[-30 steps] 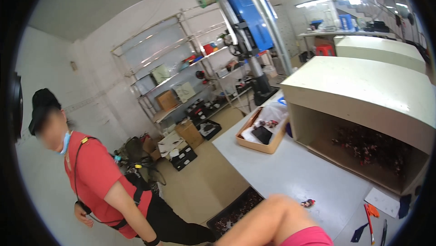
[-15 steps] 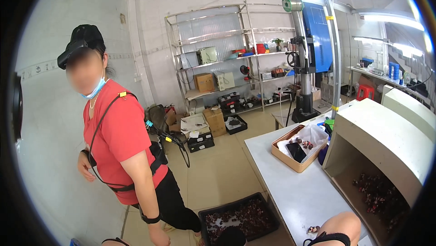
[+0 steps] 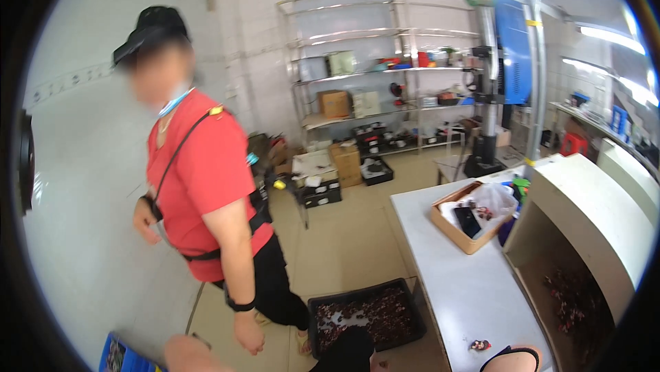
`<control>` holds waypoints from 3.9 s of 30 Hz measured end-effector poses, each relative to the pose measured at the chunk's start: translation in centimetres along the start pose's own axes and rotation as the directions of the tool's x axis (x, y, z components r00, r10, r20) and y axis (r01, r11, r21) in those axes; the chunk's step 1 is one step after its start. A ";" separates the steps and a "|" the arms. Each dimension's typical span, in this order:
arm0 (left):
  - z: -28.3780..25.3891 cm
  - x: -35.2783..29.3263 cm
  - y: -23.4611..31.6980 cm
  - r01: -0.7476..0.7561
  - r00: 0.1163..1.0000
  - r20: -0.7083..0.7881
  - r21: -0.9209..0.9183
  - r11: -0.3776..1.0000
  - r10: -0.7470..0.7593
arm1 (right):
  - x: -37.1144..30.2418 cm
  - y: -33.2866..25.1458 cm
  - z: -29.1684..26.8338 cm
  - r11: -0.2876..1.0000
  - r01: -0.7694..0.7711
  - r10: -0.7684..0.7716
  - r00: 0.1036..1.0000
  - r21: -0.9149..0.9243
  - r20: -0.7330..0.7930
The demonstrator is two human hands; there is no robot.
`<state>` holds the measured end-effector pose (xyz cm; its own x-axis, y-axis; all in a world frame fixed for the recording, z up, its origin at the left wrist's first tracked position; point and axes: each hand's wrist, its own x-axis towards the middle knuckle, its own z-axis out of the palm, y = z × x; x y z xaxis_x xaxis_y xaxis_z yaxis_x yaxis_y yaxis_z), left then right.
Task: Applying adhesive and assembling small plastic parts for figurine production, then assisting a colleague with camera equipment.
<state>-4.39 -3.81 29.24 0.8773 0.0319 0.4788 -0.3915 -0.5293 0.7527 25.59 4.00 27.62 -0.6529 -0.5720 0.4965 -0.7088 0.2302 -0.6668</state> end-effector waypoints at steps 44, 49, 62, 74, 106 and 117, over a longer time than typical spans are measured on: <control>7.9 -19.6 -26.2 0.469 0.169 -0.456 -0.742 0.478 -0.874 | -12.4 28.5 4.1 0.450 -0.129 0.891 -0.004 0.884 -0.455; 11.4 -24.4 -31.1 0.603 0.106 -0.313 -0.734 0.312 -0.944 | -14.1 30.3 5.3 0.357 -0.112 0.926 -0.090 0.927 -0.367; 11.9 -19.6 -27.7 0.851 -0.111 -0.272 -0.523 0.050 -0.956 | -13.4 30.5 5.4 0.317 -0.221 0.940 -0.055 0.922 -0.336; -1.8 -9.4 0.1 0.945 0.298 -0.918 0.245 0.217 -0.261 | 3.0 24.1 -15.9 0.844 -0.495 0.092 0.513 -0.207 -0.853; -22.3 -12.3 12.1 0.815 0.564 -0.717 0.407 -0.412 0.409 | 21.6 19.1 -36.2 0.275 -0.381 -0.119 0.898 -0.883 -0.425; -23.3 -13.5 13.6 0.809 0.551 -0.728 0.345 -0.476 0.409 | 20.4 18.9 -37.1 0.437 -0.445 -0.199 0.799 -0.782 -0.567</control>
<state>-28.03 8.29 43.52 0.1218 0.4181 0.9002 0.9918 -0.0151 -0.1272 -11.02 25.87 45.73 -0.5320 -0.0569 0.8449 -0.2277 0.9706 -0.0780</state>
